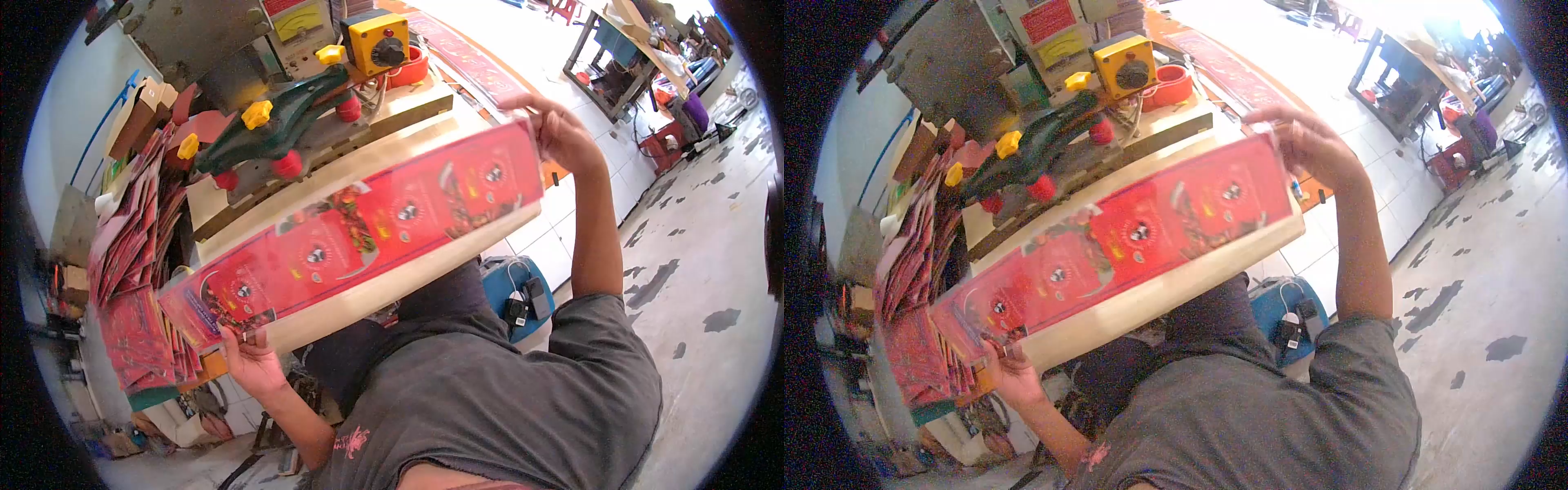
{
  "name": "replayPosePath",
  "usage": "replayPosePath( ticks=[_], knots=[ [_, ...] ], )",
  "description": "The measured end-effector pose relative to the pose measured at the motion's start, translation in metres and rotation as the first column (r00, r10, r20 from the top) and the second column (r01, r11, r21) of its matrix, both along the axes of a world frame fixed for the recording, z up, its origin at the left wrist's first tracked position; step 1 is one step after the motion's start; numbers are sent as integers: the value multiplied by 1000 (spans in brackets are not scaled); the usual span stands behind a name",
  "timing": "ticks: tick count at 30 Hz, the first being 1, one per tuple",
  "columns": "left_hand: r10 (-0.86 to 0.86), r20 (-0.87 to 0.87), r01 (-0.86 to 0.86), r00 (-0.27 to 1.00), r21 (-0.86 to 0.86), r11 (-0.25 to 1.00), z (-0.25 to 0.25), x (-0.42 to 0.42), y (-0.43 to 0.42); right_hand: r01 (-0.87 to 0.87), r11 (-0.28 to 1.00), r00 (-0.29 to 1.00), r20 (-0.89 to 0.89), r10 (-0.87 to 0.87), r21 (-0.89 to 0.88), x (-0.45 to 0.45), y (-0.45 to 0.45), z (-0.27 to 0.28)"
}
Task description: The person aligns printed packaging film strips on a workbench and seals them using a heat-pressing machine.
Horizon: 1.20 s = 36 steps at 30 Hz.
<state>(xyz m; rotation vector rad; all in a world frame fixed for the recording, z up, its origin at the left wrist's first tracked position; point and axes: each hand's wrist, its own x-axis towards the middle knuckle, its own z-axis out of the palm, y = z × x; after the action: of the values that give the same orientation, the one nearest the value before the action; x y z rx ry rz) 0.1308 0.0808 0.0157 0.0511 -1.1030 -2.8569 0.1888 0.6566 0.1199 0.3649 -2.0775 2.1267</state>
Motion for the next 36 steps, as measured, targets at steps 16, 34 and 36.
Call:
replayPosePath(
  ticks=[16,34,36],
  knots=[
    [200,-13,-200,980,-167,966,-29,-41,-88,339,935,922,160,-353,107,-15,-59,-58],
    [40,5,-33,999,-483,875,-10,-32,-48,415,856,899,283,-334,-309,-12,-57,-81],
    [5,-2,-5,1000,-515,857,2,-26,-39,414,855,902,265,-341,-312,-12,-52,-87]
  ],
)
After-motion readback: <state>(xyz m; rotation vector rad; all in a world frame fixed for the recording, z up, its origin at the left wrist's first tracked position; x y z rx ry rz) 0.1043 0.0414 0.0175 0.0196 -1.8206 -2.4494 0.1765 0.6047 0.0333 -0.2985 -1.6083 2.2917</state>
